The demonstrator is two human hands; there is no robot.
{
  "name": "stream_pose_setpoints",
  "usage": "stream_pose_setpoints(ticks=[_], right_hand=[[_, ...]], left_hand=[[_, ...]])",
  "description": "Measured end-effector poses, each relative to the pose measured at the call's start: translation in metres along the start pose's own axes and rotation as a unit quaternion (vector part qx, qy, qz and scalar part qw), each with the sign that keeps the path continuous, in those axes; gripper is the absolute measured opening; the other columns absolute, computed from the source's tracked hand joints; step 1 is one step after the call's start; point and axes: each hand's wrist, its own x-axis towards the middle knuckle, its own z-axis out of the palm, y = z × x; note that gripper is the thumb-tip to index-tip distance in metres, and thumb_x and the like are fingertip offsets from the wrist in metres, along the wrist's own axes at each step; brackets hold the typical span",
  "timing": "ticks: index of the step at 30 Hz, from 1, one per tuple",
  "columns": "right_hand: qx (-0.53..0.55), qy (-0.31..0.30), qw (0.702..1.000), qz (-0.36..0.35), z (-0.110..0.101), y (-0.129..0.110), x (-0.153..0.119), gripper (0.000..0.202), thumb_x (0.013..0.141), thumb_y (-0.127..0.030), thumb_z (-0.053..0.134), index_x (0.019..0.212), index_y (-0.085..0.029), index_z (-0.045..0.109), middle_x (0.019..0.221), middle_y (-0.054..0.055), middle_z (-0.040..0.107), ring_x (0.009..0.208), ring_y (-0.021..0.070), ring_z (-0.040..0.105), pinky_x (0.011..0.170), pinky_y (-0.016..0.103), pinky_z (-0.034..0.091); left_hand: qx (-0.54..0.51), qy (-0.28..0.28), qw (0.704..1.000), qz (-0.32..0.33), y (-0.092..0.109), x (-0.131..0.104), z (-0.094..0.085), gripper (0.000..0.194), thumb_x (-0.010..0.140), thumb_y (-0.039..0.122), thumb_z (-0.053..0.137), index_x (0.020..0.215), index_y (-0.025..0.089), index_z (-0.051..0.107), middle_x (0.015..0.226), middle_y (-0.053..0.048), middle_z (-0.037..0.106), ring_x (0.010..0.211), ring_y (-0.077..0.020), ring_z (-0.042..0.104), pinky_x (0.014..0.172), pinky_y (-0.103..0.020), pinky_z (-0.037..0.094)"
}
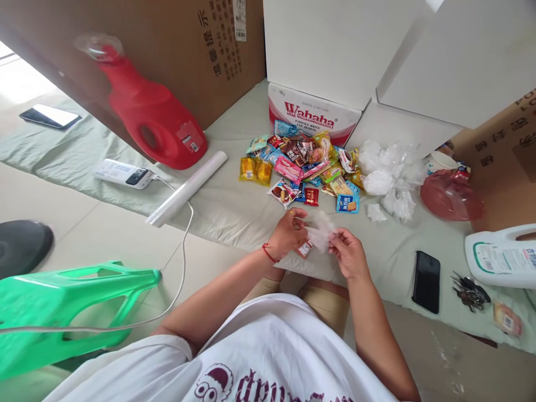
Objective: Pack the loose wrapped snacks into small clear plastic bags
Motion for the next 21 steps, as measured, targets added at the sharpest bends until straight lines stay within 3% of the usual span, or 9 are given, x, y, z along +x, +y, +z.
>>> stream_pose_setpoints(ticks=[3, 6, 8, 11, 14, 17, 21], right_hand=[[0.128, 0.039, 0.989, 0.061, -0.007, 0.001, 0.000, 0.040, 0.060, -0.038, 0.092, 0.082, -0.020, 0.064, 0.069, -0.005, 0.056, 0.055, 0.0056, 0.044, 0.045, 0.015, 0.035], [0.180, 0.051, 0.979, 0.082, -0.013, 0.003, -0.003, 0.039, 0.059, -0.035, 0.091, 0.081, -0.020, 0.063, 0.065, -0.007, 0.050, 0.051, 0.0042, 0.039, 0.042, 0.015, 0.031], [0.172, 0.071, 0.980, 0.067, -0.015, 0.004, -0.006, 0.037, 0.059, -0.035, 0.089, 0.080, -0.019, 0.062, 0.064, -0.007, 0.049, 0.051, 0.0044, 0.038, 0.041, 0.015, 0.031], [0.110, 0.130, 0.985, -0.008, -0.014, 0.002, -0.016, 0.036, 0.066, -0.043, 0.087, 0.079, -0.019, 0.062, 0.064, -0.006, 0.050, 0.052, 0.0044, 0.038, 0.041, 0.014, 0.030], [0.017, 0.098, 0.993, -0.059, -0.006, -0.003, -0.022, 0.042, 0.081, -0.061, 0.073, 0.091, -0.020, 0.067, 0.075, -0.001, 0.059, 0.060, 0.0087, 0.048, 0.043, 0.016, 0.036], [-0.080, 0.036, 0.993, -0.079, 0.005, -0.007, -0.016, 0.053, 0.083, -0.067, 0.067, 0.111, -0.022, 0.069, 0.095, 0.005, 0.068, 0.080, 0.0168, 0.059, 0.053, 0.024, 0.051], [-0.235, 0.031, 0.955, -0.178, 0.017, -0.007, -0.004, 0.035, 0.091, -0.055, 0.064, 0.098, -0.021, 0.073, 0.092, 0.005, 0.070, 0.081, 0.0178, 0.062, 0.070, 0.030, 0.053]], left_hand=[[-0.053, 0.052, 0.996, -0.058, -0.002, 0.005, -0.008, 0.030, 0.056, 0.012, 0.067, 0.084, 0.018, 0.058, 0.062, 0.006, 0.054, 0.052, -0.0089, 0.049, 0.051, -0.022, 0.038], [-0.138, 0.050, 0.988, -0.053, -0.001, 0.006, -0.011, 0.019, 0.055, 0.013, 0.064, 0.067, 0.019, 0.050, 0.057, 0.007, 0.049, 0.050, -0.0075, 0.045, 0.050, -0.021, 0.038], [-0.163, 0.050, 0.985, -0.039, 0.001, 0.004, -0.010, 0.019, 0.054, 0.015, 0.063, 0.067, 0.019, 0.049, 0.059, 0.006, 0.050, 0.053, -0.0088, 0.049, 0.053, -0.022, 0.041], [-0.140, 0.058, 0.988, -0.003, 0.005, 0.000, -0.003, 0.020, 0.056, 0.018, 0.065, 0.073, 0.018, 0.055, 0.068, 0.004, 0.057, 0.058, -0.0097, 0.052, 0.055, -0.022, 0.042], [-0.086, 0.052, 0.994, 0.046, 0.004, -0.004, 0.006, 0.020, 0.059, 0.020, 0.066, 0.076, 0.018, 0.057, 0.083, 0.002, 0.065, 0.062, -0.0091, 0.052, 0.057, -0.022, 0.041], [-0.026, -0.009, 0.998, 0.054, 0.001, -0.011, 0.013, 0.018, 0.060, 0.022, 0.066, 0.074, 0.019, 0.055, 0.091, 0.000, 0.066, 0.069, -0.0112, 0.054, 0.062, -0.024, 0.044], [0.047, -0.115, 0.992, 0.036, 0.000, -0.022, 0.020, 0.029, 0.073, 0.039, 0.073, 0.091, 0.018, 0.065, 0.095, -0.003, 0.066, 0.083, -0.0158, 0.059, 0.072, -0.027, 0.047]])
